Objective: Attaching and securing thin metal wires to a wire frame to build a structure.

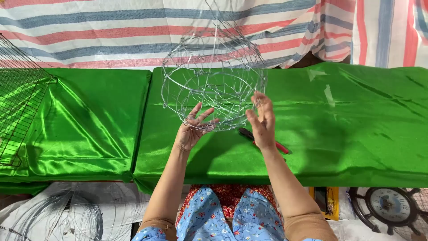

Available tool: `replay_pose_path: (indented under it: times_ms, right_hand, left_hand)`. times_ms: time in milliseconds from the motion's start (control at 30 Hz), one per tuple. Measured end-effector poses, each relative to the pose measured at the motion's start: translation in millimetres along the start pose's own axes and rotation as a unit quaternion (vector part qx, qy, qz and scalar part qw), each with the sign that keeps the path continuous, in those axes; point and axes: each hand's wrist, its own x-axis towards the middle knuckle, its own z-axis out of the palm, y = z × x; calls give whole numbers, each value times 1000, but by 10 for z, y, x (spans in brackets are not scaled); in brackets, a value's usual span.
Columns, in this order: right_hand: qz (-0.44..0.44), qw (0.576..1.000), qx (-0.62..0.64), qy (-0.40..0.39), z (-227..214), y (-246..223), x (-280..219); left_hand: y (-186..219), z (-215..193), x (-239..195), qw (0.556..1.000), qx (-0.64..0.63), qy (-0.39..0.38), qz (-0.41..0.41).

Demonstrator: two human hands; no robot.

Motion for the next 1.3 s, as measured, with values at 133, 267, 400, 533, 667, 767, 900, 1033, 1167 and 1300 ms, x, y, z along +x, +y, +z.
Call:
replay_pose_path:
  times_ms: [133,267,400,533,667,767,900,1033,1167,1300]
  right_hand:
    - [39,999,30,-14,96,-224,-95]
    - [38,999,36,2,152,-159,-141]
    - [12,999,31,12,257,-73,-122]
    - [-5,999,16,30,392,55,-221]
    - [-7,999,3,32,439,241,-380]
    - [-14,999,-1,35,457,427,-425]
    - [-41,999,-13,28,485,498,-478]
    - [-55,998,-41,12,605,432,-675]
    - [-87,993,-84,-1,647,478,-768]
    - [-117,981,-151,-48,648,325,-797]
  left_hand:
    - [21,-154,108,1000,8,16,-9]
    - [-18,-190,144,995,-16,98,-9]
    - [-78,-100,187,977,-102,189,12]
    - [-194,22,70,961,-147,223,68]
    - [-292,153,-151,961,-82,252,83]
    - [-270,561,-314,958,-45,265,96]
    - [-339,524,-384,961,-3,256,107]
    - [-366,384,-408,959,-18,259,114]
    - [-326,313,-393,963,6,246,113]
    - [-204,329,-399,954,16,286,91]
